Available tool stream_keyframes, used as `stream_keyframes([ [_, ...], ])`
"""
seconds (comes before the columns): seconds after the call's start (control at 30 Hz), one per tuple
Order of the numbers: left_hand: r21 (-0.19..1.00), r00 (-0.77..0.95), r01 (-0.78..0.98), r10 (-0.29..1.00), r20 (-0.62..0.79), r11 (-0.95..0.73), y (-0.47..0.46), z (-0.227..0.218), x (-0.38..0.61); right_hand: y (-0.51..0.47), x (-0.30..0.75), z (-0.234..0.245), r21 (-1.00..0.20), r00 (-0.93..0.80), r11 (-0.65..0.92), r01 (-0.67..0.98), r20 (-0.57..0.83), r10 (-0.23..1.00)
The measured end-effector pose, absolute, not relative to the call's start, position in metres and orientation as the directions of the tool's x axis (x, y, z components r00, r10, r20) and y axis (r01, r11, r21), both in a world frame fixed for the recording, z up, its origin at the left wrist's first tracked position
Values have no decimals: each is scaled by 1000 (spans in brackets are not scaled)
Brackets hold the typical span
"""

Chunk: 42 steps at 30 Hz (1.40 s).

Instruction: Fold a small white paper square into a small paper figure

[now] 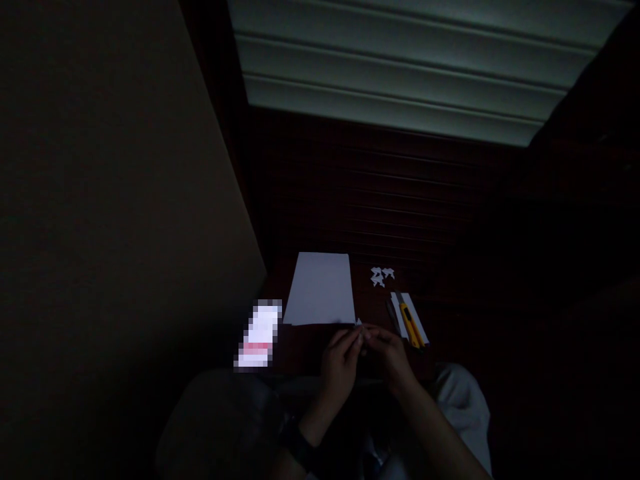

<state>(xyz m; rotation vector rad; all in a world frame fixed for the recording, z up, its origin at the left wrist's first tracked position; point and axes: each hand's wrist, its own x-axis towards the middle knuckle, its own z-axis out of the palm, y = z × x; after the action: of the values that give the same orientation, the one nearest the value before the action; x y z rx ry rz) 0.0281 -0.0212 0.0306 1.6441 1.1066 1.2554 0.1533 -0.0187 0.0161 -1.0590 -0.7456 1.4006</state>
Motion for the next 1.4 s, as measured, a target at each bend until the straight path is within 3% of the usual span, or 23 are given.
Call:
stream_keyframes([
  [0.13, 922, 129, 190, 940, 317, -337, -21, 25, 28, -19, 153, 15, -839, 66, -159, -520, -225, 972],
  [0.53, 932, 118, 180, 948, 295, -313, -18, 15, 28, -20, 149, 14, -797, 101, -131, -590, -234, 967],
  [0.73, 993, -53, -105, 997, 51, -56, -19, 0, 33, -19, 141, 13, -680, 137, -128, -722, -322, 937],
  [0.93, 929, 46, -339, 989, -144, 151, -23, 7, 33, -26, 134, 5, -647, 41, -229, -727, -374, 927],
  [1.13, 930, 52, -344, 992, -118, 129, -23, 20, 29, -30, 132, 6, -691, -7, -268, -672, -356, 934],
  [1.4, 981, -19, -195, 1000, 4, -7, -18, 5, 33, -31, 135, 10, -704, -6, -292, -647, -379, 925],
])
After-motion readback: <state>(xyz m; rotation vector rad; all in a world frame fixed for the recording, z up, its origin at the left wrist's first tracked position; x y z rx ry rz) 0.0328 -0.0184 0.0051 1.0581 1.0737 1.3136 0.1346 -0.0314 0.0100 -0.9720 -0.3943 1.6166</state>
